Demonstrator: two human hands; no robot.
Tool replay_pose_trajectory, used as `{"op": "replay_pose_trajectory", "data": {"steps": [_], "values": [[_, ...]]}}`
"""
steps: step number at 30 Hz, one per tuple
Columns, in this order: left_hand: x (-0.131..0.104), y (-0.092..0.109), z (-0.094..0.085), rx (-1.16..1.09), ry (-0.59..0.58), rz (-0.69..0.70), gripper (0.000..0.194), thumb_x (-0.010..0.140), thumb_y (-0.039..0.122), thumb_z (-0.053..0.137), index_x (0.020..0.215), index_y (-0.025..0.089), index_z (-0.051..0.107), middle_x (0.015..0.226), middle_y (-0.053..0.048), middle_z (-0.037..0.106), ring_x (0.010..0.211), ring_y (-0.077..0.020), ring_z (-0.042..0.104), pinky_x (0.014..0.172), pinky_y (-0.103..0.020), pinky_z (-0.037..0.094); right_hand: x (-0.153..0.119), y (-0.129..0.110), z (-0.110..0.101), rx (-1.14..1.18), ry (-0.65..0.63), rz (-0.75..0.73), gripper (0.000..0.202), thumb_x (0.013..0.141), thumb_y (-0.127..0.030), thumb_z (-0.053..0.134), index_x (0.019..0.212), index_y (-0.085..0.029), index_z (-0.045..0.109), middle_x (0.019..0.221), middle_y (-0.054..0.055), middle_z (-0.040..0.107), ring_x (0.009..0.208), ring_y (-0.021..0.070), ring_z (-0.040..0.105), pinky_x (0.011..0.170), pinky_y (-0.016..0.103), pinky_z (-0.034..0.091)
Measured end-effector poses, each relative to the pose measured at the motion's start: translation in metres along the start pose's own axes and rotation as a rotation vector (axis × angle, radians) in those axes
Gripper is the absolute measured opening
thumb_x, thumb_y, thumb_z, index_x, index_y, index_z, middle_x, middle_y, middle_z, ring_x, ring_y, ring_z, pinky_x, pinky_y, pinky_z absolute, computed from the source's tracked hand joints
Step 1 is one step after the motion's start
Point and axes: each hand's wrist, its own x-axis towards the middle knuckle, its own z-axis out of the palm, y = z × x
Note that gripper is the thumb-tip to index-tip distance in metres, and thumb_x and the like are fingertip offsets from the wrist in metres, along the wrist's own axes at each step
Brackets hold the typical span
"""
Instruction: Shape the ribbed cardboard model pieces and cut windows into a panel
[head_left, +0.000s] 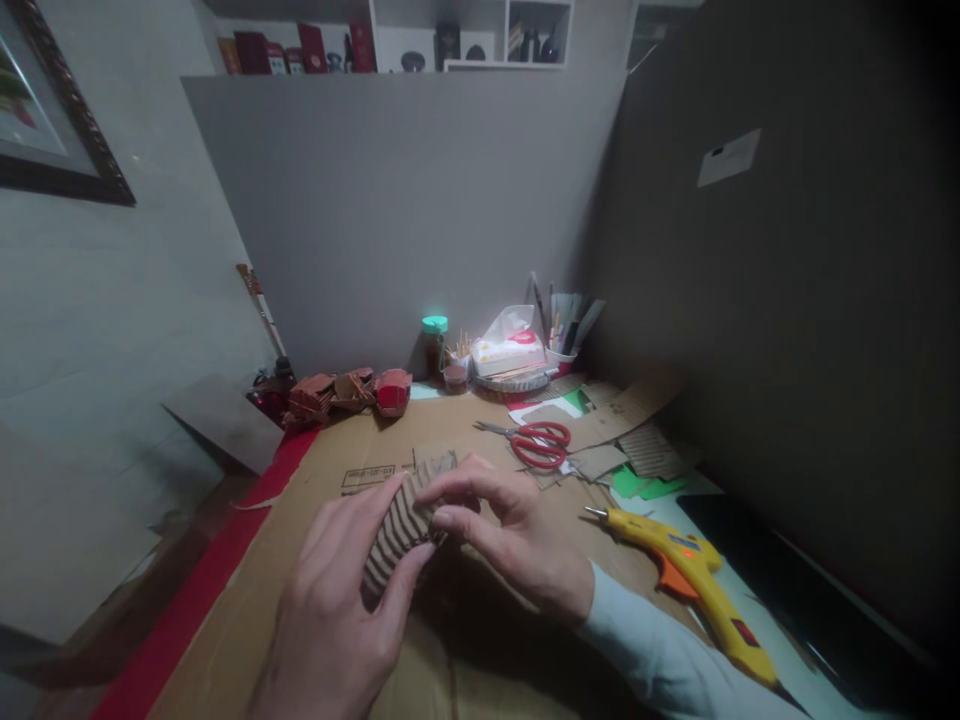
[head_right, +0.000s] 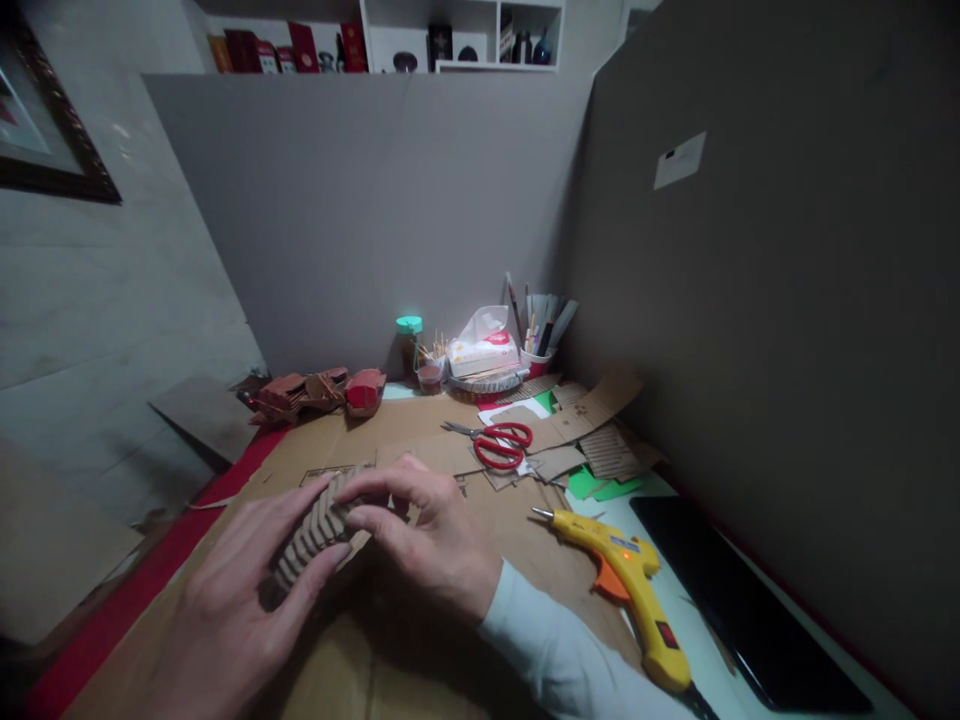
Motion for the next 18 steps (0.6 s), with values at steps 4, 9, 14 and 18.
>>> {"op": "replay_pose_trajectory", "data": {"steps": [4,9,14,18], "values": [[-0.001,-0.003,0.0,0.034,0.02,0.003,0.049,0.089,0.034,0.059,0.135,0.027,0.044,0.122,-0.005,0.061,0.113,-0.0234,0.055,0.096,-0.038,0.046,0.0,0.0,-0.002,0.003,0.004,0.009,0.017,0.083,-0.012,0.068,0.096,-0.02,0.075,0.079,0.002,0.063,0.075,0.0152,0.056,0.071,0.03,0.046],[0.001,0.001,-0.009,-0.129,0.042,-0.255,0.052,0.088,0.042,0.057,0.138,0.034,0.043,0.14,-0.003,0.052,0.129,-0.0252,0.047,0.107,-0.043,0.04,-0.002,-0.001,-0.005,0.009,0.041,-0.023,0.017,0.083,-0.014,0.069,0.097,-0.02,0.075,0.078,0.002,0.062,0.074,0.016,0.056,0.07,0.03,0.047],[0.012,0.011,-0.017,-0.84,0.158,-0.67,0.064,0.08,0.05,0.067,0.138,0.037,0.044,0.141,-0.004,0.053,0.131,-0.0301,0.047,0.11,-0.044,0.037,-0.004,-0.005,-0.003,0.01,0.077,-0.114,0.021,0.082,-0.011,0.068,0.098,-0.023,0.074,0.077,0.0,0.062,0.073,0.0155,0.057,0.068,0.029,0.048],[0.019,0.022,-0.021,-1.313,0.112,-0.77,0.074,0.078,0.035,0.073,0.142,0.039,0.037,0.117,-0.004,0.072,0.117,-0.0274,0.061,0.101,-0.038,0.048,-0.006,-0.011,0.0,-0.002,0.071,-0.183,0.025,0.083,-0.009,0.066,0.101,-0.024,0.073,0.077,0.001,0.062,0.072,0.0153,0.057,0.065,0.028,0.049]]}}
